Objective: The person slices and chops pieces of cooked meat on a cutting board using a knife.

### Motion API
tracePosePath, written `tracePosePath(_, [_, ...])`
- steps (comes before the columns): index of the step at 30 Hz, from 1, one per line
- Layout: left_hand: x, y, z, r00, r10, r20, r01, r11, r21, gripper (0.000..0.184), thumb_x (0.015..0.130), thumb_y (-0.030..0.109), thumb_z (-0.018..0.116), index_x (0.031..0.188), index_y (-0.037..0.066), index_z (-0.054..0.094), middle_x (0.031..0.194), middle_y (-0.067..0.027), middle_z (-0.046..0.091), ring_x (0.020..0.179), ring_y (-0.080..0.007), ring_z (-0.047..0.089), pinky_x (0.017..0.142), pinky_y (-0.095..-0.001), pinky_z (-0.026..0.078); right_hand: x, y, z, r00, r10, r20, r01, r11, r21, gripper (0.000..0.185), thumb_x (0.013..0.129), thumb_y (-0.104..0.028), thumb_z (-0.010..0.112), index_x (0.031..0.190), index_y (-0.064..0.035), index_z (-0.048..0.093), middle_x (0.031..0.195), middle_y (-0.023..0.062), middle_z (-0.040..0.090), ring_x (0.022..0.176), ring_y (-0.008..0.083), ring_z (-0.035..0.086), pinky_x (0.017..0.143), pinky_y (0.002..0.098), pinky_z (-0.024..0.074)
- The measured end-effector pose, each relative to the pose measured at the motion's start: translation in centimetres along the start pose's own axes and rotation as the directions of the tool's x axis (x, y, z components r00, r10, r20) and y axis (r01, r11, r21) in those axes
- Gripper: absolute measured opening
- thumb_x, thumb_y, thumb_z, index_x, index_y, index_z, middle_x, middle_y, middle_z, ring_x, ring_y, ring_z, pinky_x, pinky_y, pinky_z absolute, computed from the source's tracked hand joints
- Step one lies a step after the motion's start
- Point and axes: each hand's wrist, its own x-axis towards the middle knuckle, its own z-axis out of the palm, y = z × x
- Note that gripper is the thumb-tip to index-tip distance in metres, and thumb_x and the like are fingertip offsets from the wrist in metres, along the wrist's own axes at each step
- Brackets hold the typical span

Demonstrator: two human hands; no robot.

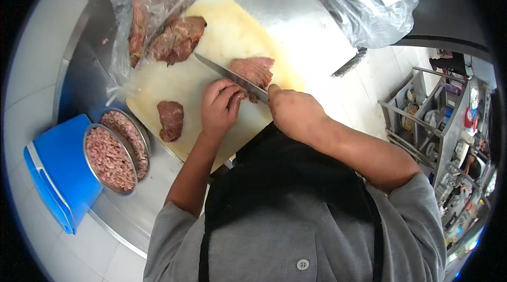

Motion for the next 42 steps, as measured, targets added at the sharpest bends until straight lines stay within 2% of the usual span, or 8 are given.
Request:
tracePosePath(8, [0.4,1.8,1.0,0.994,0.012,-0.109,-0.002,0.995,0.097,0.023,0.082,0.007,0.072,0.104,0.003,0.069,0.111,-0.014,0.061,0.104,-0.0357,0.058,0.092,-0.0453,0.047,-5.3,2.8,-3.8,0.979,0.023,-0.201,-0.01,0.998,0.067,0.02,0.096,-0.019,0.058,0.096,0.0006,0.055,0.078,0.0253,0.067,0.078,0.0452,0.066,0.072,0.0536,0.0516])
tracePosePath(14, [4.5,4.4,4.1,0.997,0.072,0.016,-0.074,0.939,0.336,0.056,0.074,0.033,0.078,0.121,0.009,0.059,0.126,-0.0173,0.049,0.121,-0.0403,0.047,0.105,-0.0585,0.034,-3.9,5.6,-3.9,0.95,0.098,-0.296,-0.107,0.994,-0.014,0.019,0.096,-0.018,0.056,0.098,0.0007,0.057,0.079,0.0255,0.067,0.081,0.0439,0.067,0.074,0.0533,0.052])
tracePosePath(19, [3.7,3.3,5.1,0.999,0.04,-0.019,-0.033,0.957,0.287,0.056,0.072,0.021,0.077,0.121,0.003,0.058,0.127,-0.0189,0.05,0.123,-0.0425,0.046,0.106,-0.0538,0.037,-4.8,6.3,-3.4,0.977,0.042,-0.207,-0.09,0.969,-0.231,0.019,0.088,-0.005,0.051,0.104,0.0009,0.06,0.087,0.0239,0.072,0.082,0.0393,0.072,0.072,0.0483,0.0574])
tracePosePath(24, [2.5,2.7,5.4,0.976,0.064,-0.208,-0.024,0.982,0.19,0.056,0.07,0.016,0.076,0.119,0.0,0.055,0.123,-0.0193,0.052,0.119,-0.0432,0.049,0.104,-0.0521,0.04,-7.3,6.4,-1.8,0.989,0.064,-0.136,-0.096,0.966,-0.242,0.015,0.096,-0.016,0.054,0.101,-0.002,0.058,0.077,0.0201,0.069,0.077,0.0383,0.07,0.069,0.0497,0.0541])
tracePosePath(33, [3.3,3.7,4.1,0.985,0.157,0.068,-0.17,0.93,0.327,0.049,0.076,0.019,0.073,0.12,0.002,0.062,0.127,-0.0155,0.058,0.125,-0.0383,0.051,0.109,-0.0537,0.036,-5.8,6.7,-2.7,0.973,0.037,-0.228,-0.079,0.981,-0.179,0.02,0.096,-0.02,0.057,0.1,-0.0008,0.057,0.077,0.0214,0.068,0.077,0.0399,0.069,0.071,0.0504,0.054])
tracePosePath(35, [3.6,4.0,4.0,0.988,0.1,0.115,-0.133,0.935,0.33,0.05,0.077,0.02,0.072,0.124,0.006,0.063,0.128,-0.0124,0.059,0.126,-0.0365,0.051,0.109,-0.0546,0.035,-5.8,5.8,-3.7,0.984,0.092,-0.151,-0.114,0.982,-0.148,0.022,0.088,-0.004,0.048,0.106,0.0017,0.059,0.088,0.0249,0.071,0.086,0.0408,0.071,0.077,0.051,0.0549])
tracePosePath(38, [3.0,3.4,4.1,0.989,0.144,0.042,-0.15,0.934,0.325,0.052,0.074,0.017,0.072,0.124,0.008,0.064,0.125,-0.0119,0.06,0.124,-0.0356,0.052,0.108,-0.0539,0.036,-5.1,6.8,-3.0,0.969,0.043,-0.244,-0.083,0.984,-0.158,0.019,0.096,-0.019,0.055,0.099,0.0001,0.056,0.078,0.0223,0.068,0.079,0.0408,0.069,0.072,0.0519,0.0532])
tracePosePath(42, [1.5,2.4,3.4,0.993,0.112,0.041,-0.119,0.942,0.314,0.05,0.07,0.016,0.07,0.12,0.009,0.065,0.123,-0.0103,0.061,0.125,-0.033,0.053,0.109,-0.0533,0.037,-5.2,7.0,-3.1,0.977,0.063,-0.201,-0.097,0.982,-0.16,0.019,0.096,-0.019,0.055,0.099,-0.0003,0.057,0.079,0.022,0.068,0.079,0.0404,0.069,0.072,0.052,0.053])
